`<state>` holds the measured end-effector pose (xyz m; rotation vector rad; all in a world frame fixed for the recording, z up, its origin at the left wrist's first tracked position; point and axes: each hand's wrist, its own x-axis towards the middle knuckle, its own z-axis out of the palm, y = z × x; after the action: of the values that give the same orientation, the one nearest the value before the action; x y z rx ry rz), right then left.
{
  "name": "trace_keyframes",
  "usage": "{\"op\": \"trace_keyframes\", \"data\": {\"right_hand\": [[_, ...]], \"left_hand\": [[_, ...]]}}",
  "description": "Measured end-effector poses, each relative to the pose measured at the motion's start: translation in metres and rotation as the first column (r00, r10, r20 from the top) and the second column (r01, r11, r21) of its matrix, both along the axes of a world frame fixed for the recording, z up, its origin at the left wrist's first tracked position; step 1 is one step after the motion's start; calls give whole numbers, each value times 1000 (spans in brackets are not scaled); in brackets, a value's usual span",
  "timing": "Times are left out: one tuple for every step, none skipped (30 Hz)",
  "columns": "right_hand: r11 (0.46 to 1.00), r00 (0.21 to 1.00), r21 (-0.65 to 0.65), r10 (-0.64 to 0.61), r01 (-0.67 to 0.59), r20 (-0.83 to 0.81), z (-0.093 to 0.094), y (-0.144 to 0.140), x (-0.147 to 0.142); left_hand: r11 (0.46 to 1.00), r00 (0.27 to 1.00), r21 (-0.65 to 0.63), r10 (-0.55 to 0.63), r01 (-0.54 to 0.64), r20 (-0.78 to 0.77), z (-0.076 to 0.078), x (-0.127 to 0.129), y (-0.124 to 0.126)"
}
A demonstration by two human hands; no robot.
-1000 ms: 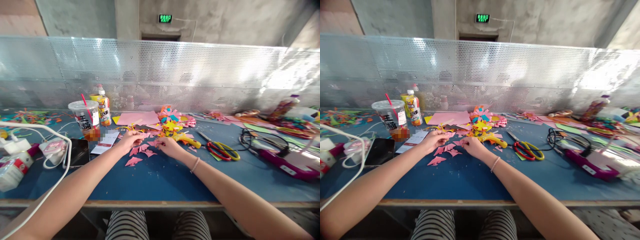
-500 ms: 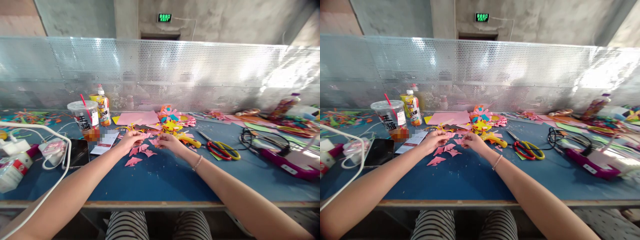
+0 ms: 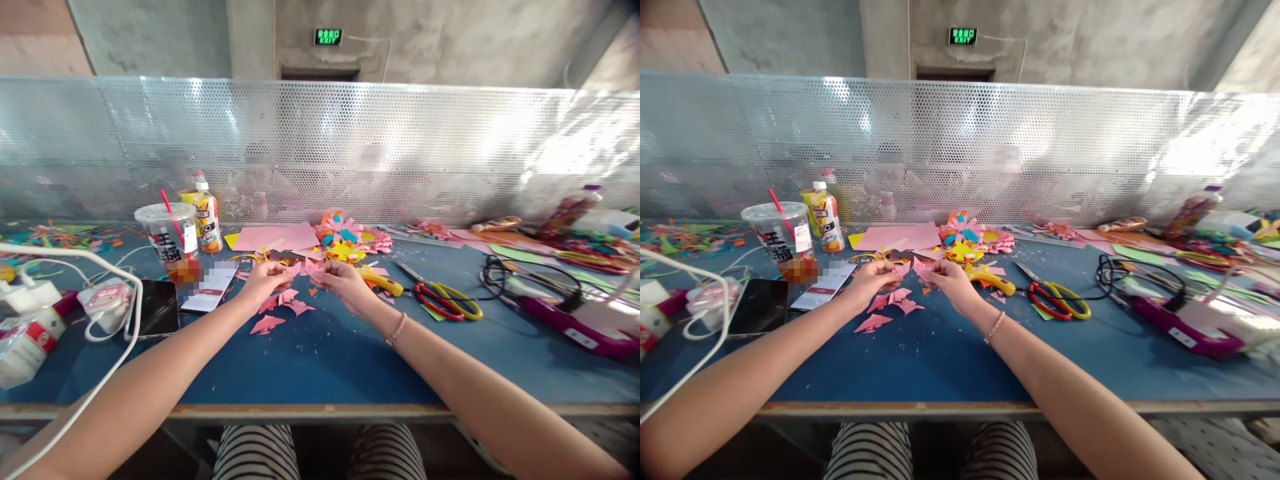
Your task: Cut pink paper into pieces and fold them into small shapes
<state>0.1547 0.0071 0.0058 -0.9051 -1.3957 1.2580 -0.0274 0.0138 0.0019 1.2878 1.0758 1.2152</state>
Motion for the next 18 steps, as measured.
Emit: {"op": "trace_keyframes", "data": {"right_hand": [[1000, 1000, -1, 14, -14, -2, -1, 0, -1], [1000, 1000, 6, 22, -22, 3, -2, 0, -1], [999, 1000, 19, 25, -26, 15, -4, 1, -2], [999, 999, 34, 25, -26, 33, -5, 2, -2], [998, 998, 50, 23, -26, 51, -6, 2, -2], [998, 998, 62, 23, -27, 66, -6, 3, -2], [997, 996, 70, 24, -30, 80, -7, 3, -2], [997, 995, 74, 25, -32, 93, -7, 4, -2], [997, 994, 75, 27, -35, 105, -7, 4, -2], [996, 993, 75, 28, -37, 118, -7, 4, -2], [996, 991, 76, 26, -37, 130, -7, 4, -2], [996, 990, 78, 23, -34, 142, -7, 4, -2], [996, 988, 81, 18, -30, 151, -7, 4, -2], [996, 988, 83, 11, -24, 156, -7, 4, -2], [996, 988, 85, 4, -18, 157, -7, 4, -2], [996, 988, 85, -1, -12, 152, -6, 3, -3], [997, 990, 80, -2, -9, 143, -6, 3, -3], [997, 991, 71, -1, -9, 132, -5, 3, -3]], "left_hand": [[1000, 1000, 12, -2, 2, -9, 1, 1, -1], [1000, 1000, 22, -3, 3, -13, 2, 2, -2], [1000, 1000, 30, -2, 3, -15, 2, 3, -3], [999, 1000, 37, 0, 1, -20, 3, 4, -4], [999, 1000, 43, 2, -1, -29, 3, 4, -5], [999, 999, 49, 3, -1, -39, 4, 4, -5], [998, 999, 55, 1, 1, -47, 4, 4, -6], [998, 999, 61, -3, 6, -53, 4, 4, -6], [998, 998, 67, -8, 12, -56, 3, 4, -6], [997, 998, 72, -14, 18, -58, 2, 4, -5], [997, 998, 76, -21, 26, -60, 1, 4, -5], [996, 998, 80, -29, 34, -62, 1, 4, -4], [996, 997, 82, -38, 44, -64, 0, 4, -4], [995, 997, 84, -50, 55, -65, -1, 4, -4], [994, 996, 86, -62, 67, -66, -1, 4, -3], [993, 995, 89, -70, 76, -66, -1, 4, -4], [993, 995, 91, -75, 81, -67, -1, 4, -4], [992, 995, 92, -77, 83, -69, 0, 4, -4]]}}
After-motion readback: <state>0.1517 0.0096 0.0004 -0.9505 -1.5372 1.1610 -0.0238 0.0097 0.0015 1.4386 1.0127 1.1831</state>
